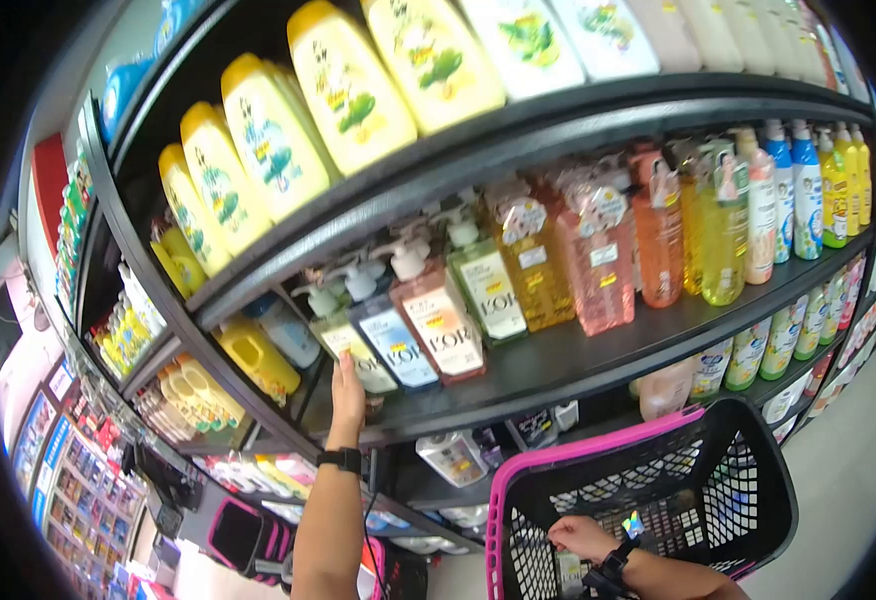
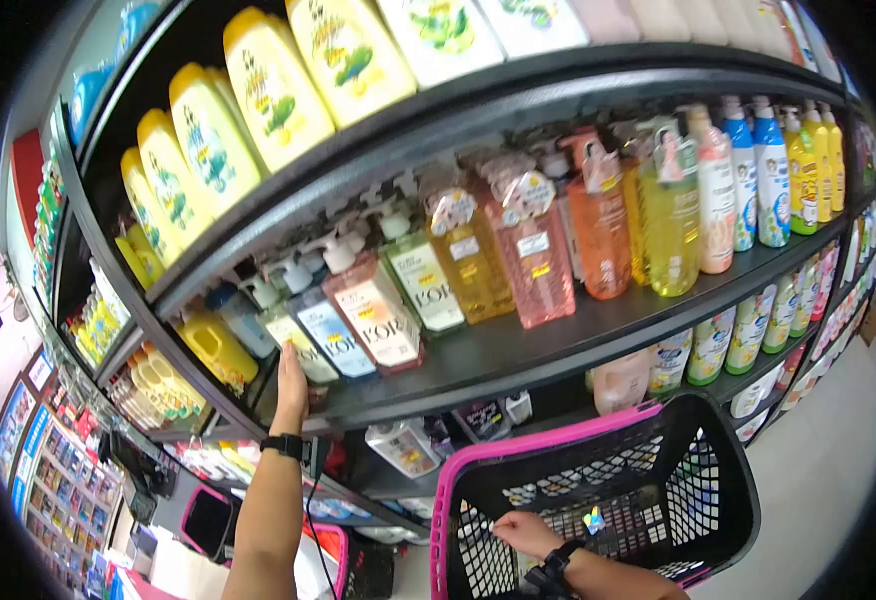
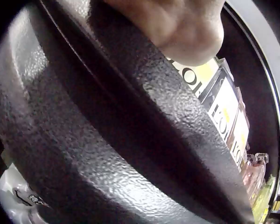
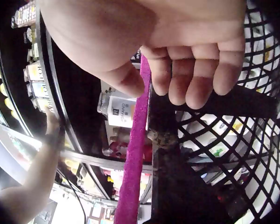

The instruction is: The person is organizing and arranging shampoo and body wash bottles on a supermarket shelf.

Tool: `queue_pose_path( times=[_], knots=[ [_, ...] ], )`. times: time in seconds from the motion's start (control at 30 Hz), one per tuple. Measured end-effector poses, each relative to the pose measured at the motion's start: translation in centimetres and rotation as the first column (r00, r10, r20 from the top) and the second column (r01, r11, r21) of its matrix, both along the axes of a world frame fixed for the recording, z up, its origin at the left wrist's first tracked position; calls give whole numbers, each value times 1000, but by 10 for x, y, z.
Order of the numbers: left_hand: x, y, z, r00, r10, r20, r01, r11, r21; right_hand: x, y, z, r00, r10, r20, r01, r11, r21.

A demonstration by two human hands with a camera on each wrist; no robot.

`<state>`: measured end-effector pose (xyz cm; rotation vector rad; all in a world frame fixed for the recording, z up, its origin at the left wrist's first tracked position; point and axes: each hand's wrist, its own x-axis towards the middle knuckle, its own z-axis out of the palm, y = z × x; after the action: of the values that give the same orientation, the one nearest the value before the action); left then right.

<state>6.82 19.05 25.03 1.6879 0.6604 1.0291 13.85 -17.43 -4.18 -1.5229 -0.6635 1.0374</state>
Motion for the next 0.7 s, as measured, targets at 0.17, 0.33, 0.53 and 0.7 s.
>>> queue_pose_path(
  times=[0.17, 0.33, 0.53, 0.7],
  knots=[
    [0, 13, -8, 998, 45, 51, -56, 967, 247, -2, -3, -8, 998, 38, -45, -40, 998, -41],
    [-1, -7, 0, 937, 345, 53, -324, 805, 496, -4, -12, -57, 953, 16, -304, -97, 962, -254],
    [0, -1, -2, 919, 375, 119, -390, 828, 403, -3, -22, -128, 977, 126, -172, -195, 855, -480],
    [0, 4, 4, 901, 418, 114, -433, 876, 213, 4, -17, -184, 975, -76, -208, -89, 726, -682]
  ],
)
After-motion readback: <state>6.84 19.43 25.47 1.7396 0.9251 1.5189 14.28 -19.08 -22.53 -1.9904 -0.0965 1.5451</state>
